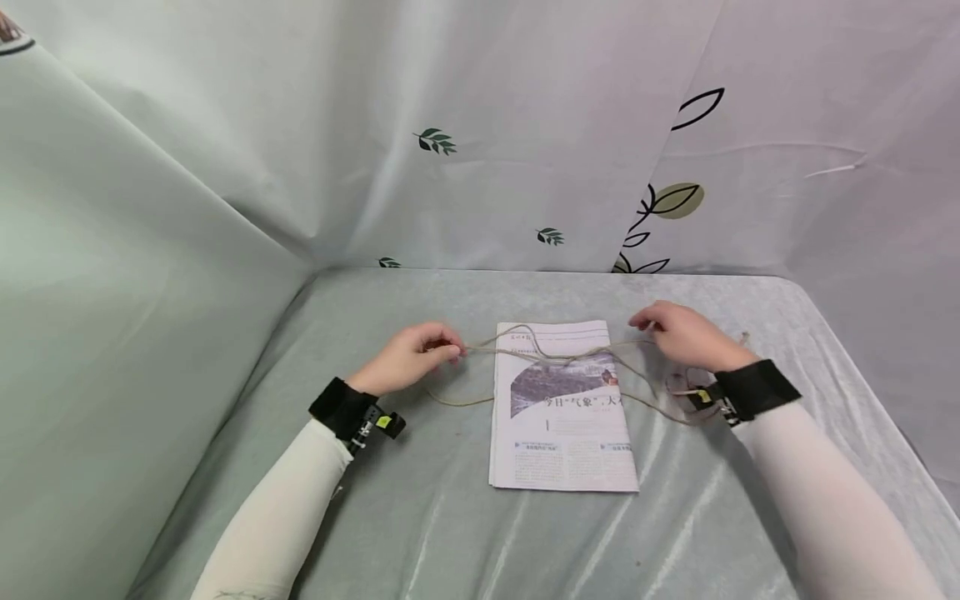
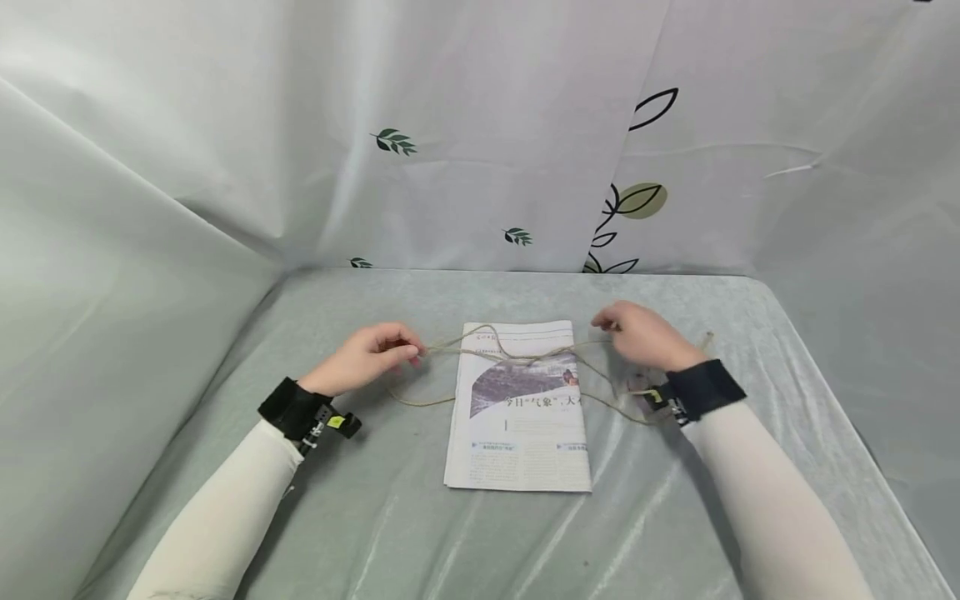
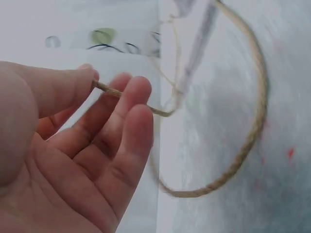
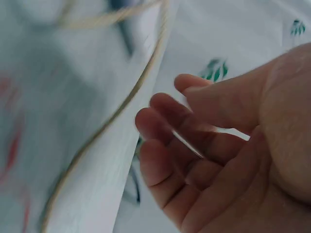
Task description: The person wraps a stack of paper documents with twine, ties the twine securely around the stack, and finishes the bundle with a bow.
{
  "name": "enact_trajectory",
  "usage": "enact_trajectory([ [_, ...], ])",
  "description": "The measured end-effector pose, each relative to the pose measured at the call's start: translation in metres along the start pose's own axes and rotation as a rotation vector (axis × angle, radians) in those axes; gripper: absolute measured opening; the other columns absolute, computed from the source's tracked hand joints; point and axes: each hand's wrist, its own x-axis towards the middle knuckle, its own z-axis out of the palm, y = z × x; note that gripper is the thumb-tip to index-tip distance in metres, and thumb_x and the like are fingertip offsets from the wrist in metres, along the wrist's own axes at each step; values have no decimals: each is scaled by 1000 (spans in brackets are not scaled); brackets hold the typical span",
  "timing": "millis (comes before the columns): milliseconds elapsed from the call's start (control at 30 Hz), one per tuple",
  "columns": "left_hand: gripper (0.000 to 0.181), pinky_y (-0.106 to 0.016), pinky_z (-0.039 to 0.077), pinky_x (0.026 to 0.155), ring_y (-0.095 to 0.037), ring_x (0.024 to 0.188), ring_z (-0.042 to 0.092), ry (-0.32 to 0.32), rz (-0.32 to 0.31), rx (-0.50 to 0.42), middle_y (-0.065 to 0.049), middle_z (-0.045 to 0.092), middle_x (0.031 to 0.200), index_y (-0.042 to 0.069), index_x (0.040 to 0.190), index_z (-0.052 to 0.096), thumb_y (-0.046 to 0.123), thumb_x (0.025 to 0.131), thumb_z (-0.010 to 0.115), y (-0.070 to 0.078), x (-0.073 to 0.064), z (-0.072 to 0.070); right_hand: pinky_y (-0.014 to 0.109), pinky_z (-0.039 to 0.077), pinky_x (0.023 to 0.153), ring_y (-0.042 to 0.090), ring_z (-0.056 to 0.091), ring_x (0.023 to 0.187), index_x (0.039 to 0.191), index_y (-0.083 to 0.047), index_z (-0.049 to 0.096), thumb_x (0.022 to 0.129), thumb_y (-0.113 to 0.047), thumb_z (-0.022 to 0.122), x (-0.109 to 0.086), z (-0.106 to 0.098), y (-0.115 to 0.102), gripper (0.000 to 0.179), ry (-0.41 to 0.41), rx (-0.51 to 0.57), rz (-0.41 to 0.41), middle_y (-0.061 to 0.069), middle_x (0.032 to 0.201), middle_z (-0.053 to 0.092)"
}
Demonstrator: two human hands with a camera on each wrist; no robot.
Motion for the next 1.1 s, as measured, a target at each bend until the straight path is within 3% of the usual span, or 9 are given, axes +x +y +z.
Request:
enact_trajectory([
  [100, 14, -39, 61, 79, -49, 103, 70, -10, -24, -203, -29, 75, 115, 0, 119, 74, 9, 114, 65, -1, -6, -6, 65, 52, 101, 46, 68, 118, 136, 8, 72, 100, 9, 49, -16, 1, 19, 42, -31, -26, 38, 28, 129, 71],
  [200, 17, -38, 62, 77, -43, 99, 72, 9, -39, -330, -35, 73, 116, -6, 123, 71, 7, 113, 65, -4, -13, -13, 64, 53, 99, 44, 68, 115, 135, 8, 73, 98, 9, 54, -28, 4, 33, 41, -45, -31, 55, 26, 125, 71],
  [367, 17, -35, 60, 77, -20, 87, 71, 118, -67, -426, -18, 77, 106, -5, 123, 72, 7, 114, 65, -9, -27, -34, 58, 55, 89, 35, 69, 99, 123, 7, 77, 95, 6, 66, -35, 6, 49, 30, -10, -58, 44, 17, 108, 71],
  [467, 15, -33, 58, 77, -18, 84, 67, 179, -107, -401, -8, 76, 101, 1, 121, 74, 12, 114, 66, -11, -36, -53, 53, 54, 83, 28, 67, 89, 112, 3, 79, 97, 2, 72, -36, 4, 56, 17, 0, -80, 54, 12, 101, 71],
  [533, 17, -32, 55, 74, -19, 80, 63, 208, -144, -332, -8, 74, 99, 1, 119, 74, 15, 114, 67, -12, -41, -66, 50, 53, 80, 24, 64, 85, 106, 0, 79, 99, -1, 73, -38, 2, 60, 9, -3, -97, 80, 11, 99, 70],
  [633, 20, -33, 51, 71, -21, 76, 59, 212, -213, -72, -12, 71, 95, 0, 113, 73, 19, 114, 67, -13, -49, -82, 52, 53, 79, 26, 63, 83, 100, -1, 76, 102, -2, 70, -44, -3, 66, 6, -7, -129, 127, 13, 98, 71],
  [833, 21, -37, 40, 68, -19, 70, 49, 62, -359, 538, -6, 61, 82, 6, 91, 67, 11, 109, 59, -21, -60, -98, 66, 54, 81, 45, 65, 98, 103, 6, 70, 96, -2, 56, -61, -16, 83, 18, -26, -215, 279, 29, 105, 65],
  [1000, 25, -40, 37, 60, -22, 65, 40, 17, -563, 717, -5, 45, 71, 10, 78, 51, 5, 103, 49, -32, -62, -103, 74, 54, 72, 59, 59, 109, 110, 17, 62, 95, -3, 49, -74, -24, 94, 29, -38, -246, 475, 45, 114, 58],
  [1100, 21, -48, 48, 62, -30, 70, 52, 49, -643, 782, -15, 58, 78, 5, 82, 58, 1, 99, 47, -36, -63, -105, 76, 53, 70, 63, 56, 112, 110, 21, 61, 96, -5, 49, -77, -26, 98, 32, -17, -237, 570, 49, 116, 56],
])
